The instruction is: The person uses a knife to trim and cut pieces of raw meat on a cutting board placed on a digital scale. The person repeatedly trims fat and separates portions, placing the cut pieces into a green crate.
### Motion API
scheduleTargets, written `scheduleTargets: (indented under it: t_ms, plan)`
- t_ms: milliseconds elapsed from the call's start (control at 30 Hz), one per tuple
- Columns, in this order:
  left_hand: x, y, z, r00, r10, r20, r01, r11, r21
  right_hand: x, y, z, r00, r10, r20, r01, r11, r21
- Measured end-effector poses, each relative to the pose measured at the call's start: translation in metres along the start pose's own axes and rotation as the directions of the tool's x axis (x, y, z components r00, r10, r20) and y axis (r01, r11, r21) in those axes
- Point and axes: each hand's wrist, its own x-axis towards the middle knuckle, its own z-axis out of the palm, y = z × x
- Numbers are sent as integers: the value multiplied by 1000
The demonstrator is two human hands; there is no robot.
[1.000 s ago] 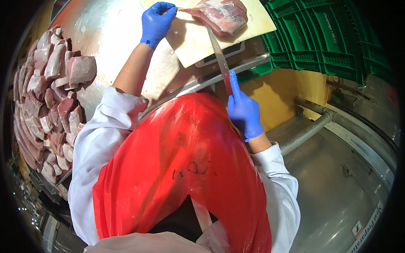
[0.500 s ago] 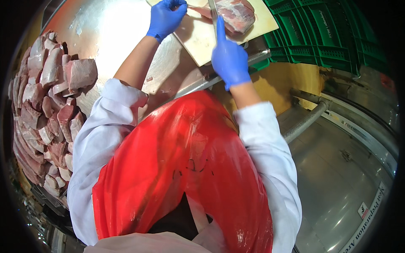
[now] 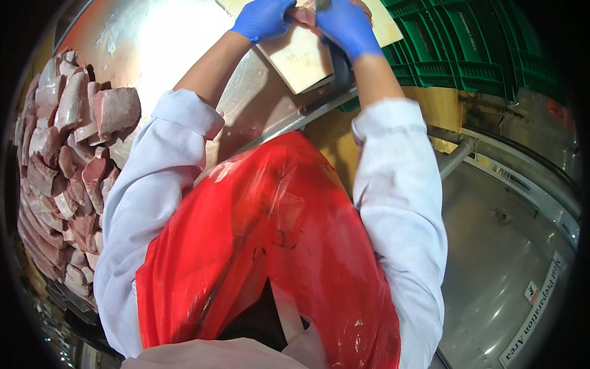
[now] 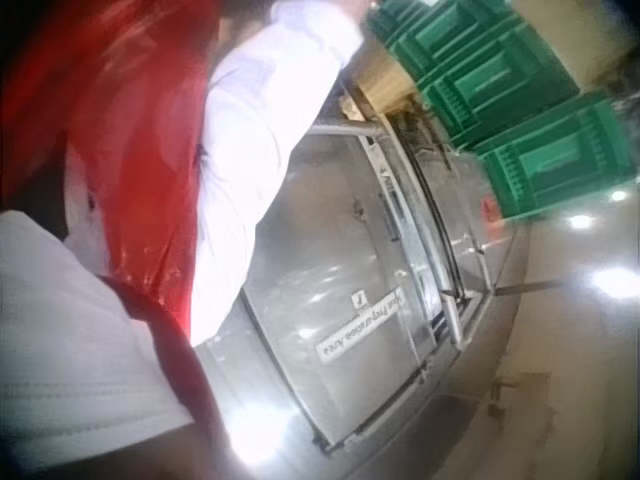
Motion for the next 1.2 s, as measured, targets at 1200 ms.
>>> scheduleTargets:
  t_ms: [1200]
  plan:
    - [-33, -66, -5, 832, -553, -27, 191, 331, -924, -236, 192, -32, 933, -193, 305, 322, 825, -464]
